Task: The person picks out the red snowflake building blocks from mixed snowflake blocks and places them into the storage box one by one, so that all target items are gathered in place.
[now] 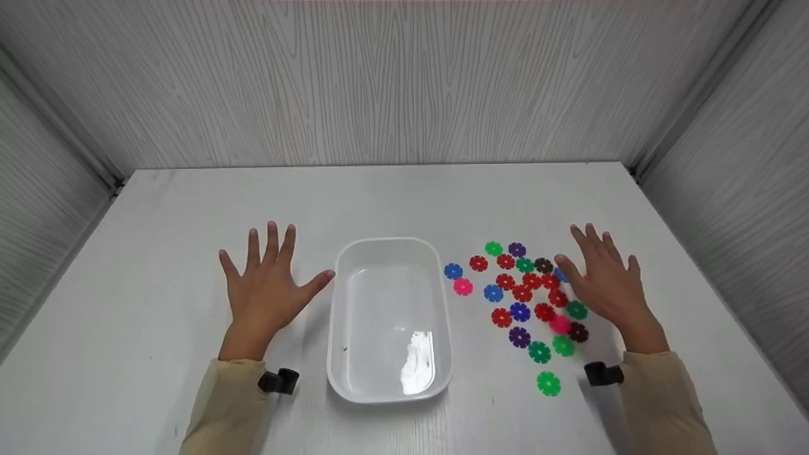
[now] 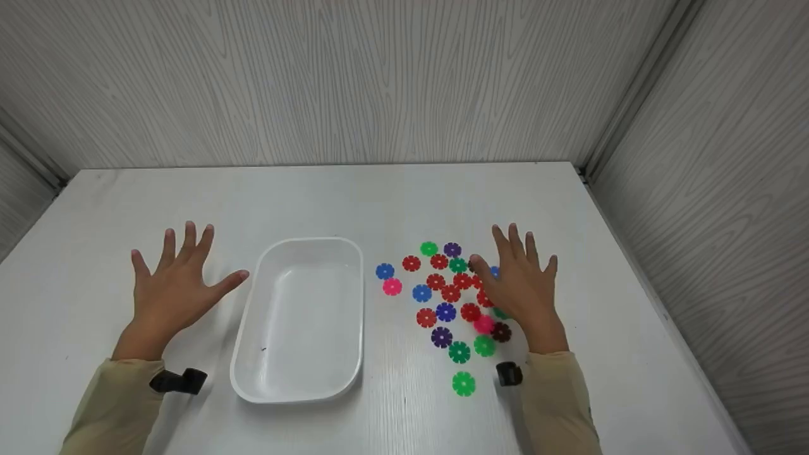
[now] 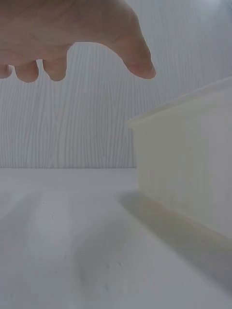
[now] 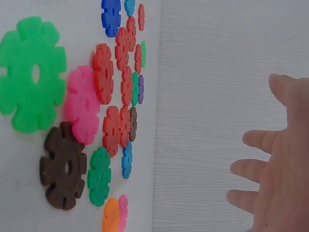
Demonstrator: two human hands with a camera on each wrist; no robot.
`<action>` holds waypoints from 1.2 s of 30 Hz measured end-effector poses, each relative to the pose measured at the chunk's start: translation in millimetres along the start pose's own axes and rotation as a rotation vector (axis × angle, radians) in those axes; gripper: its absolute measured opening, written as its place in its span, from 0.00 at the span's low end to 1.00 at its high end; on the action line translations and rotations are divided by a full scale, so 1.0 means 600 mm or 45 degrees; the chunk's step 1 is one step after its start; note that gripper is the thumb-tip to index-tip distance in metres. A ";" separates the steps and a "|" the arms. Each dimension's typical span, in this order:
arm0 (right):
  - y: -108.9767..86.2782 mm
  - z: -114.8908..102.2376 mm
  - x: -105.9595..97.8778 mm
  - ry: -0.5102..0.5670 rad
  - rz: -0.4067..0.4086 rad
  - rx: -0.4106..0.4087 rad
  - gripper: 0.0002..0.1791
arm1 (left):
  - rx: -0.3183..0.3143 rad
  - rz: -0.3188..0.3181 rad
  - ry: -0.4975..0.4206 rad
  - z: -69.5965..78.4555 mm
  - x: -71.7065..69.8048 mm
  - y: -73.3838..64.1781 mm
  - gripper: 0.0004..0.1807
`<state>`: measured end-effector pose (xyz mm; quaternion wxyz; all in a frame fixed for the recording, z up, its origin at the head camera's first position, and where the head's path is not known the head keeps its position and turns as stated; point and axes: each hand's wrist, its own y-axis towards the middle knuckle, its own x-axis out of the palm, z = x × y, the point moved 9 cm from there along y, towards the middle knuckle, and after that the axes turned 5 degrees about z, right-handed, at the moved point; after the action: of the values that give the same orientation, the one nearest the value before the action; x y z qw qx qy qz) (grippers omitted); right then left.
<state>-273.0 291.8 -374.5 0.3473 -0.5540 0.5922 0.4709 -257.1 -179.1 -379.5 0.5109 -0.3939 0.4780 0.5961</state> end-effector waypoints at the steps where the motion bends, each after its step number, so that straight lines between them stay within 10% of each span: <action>1: -0.003 -0.001 -0.002 0.023 0.004 -0.010 0.41 | 0.006 0.002 -0.012 0.001 -0.001 -0.001 0.56; 36: -0.035 0.008 0.074 -0.118 -0.266 -0.190 0.29 | -0.034 -0.344 -0.557 0.010 0.081 -0.026 0.49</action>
<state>-259.1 282.7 -420.9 0.3793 -0.6146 0.4779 0.5000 -249.6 -161.4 -427.4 0.6721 -0.3225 0.2910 0.5997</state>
